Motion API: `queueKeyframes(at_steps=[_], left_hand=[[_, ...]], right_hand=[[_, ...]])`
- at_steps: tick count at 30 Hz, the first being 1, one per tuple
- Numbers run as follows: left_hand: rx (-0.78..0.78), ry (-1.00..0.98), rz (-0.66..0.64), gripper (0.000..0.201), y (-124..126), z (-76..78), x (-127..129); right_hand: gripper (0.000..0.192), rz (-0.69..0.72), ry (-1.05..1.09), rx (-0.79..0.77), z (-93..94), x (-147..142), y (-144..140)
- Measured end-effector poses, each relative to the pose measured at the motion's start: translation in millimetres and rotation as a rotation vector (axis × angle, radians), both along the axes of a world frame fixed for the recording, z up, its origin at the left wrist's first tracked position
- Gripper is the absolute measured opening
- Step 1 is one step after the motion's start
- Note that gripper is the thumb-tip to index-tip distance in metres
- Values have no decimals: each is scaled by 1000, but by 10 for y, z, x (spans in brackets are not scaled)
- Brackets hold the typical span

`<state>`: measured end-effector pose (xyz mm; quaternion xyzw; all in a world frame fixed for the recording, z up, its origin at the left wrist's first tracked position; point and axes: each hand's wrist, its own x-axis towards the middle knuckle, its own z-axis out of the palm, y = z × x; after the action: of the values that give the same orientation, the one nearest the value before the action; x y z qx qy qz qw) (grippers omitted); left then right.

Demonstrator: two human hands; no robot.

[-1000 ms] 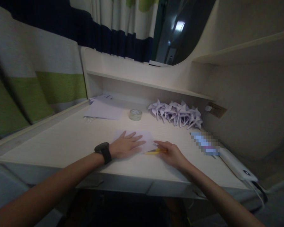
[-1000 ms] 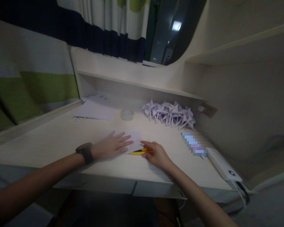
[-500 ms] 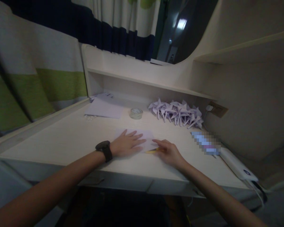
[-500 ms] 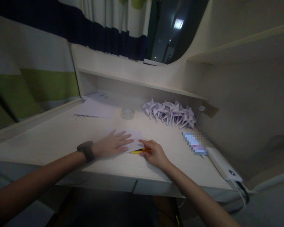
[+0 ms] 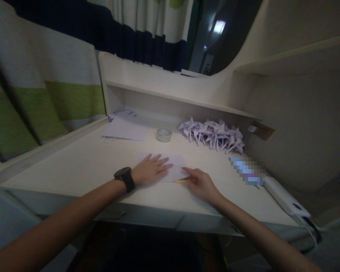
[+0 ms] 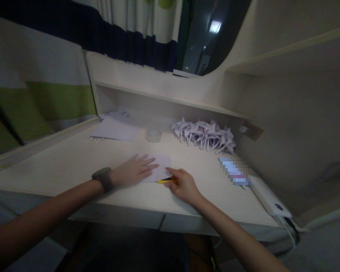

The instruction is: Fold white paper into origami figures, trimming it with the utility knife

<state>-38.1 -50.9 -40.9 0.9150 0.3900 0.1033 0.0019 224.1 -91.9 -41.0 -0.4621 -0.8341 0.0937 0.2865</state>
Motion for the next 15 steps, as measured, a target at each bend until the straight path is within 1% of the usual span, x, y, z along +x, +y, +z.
queueKeyframes(at_steps=[4, 7, 15], left_hand=[[8, -4, -2, 49, 4, 6, -6], [0, 6, -2, 50, 21, 27, -21], [-31, 4, 29, 53, 22, 59, -53]], right_hand=[[47, 12, -26, 8, 9, -38, 3], [48, 28, -40, 16, 30, -46, 7], [49, 6, -50, 13, 80, -45, -49]])
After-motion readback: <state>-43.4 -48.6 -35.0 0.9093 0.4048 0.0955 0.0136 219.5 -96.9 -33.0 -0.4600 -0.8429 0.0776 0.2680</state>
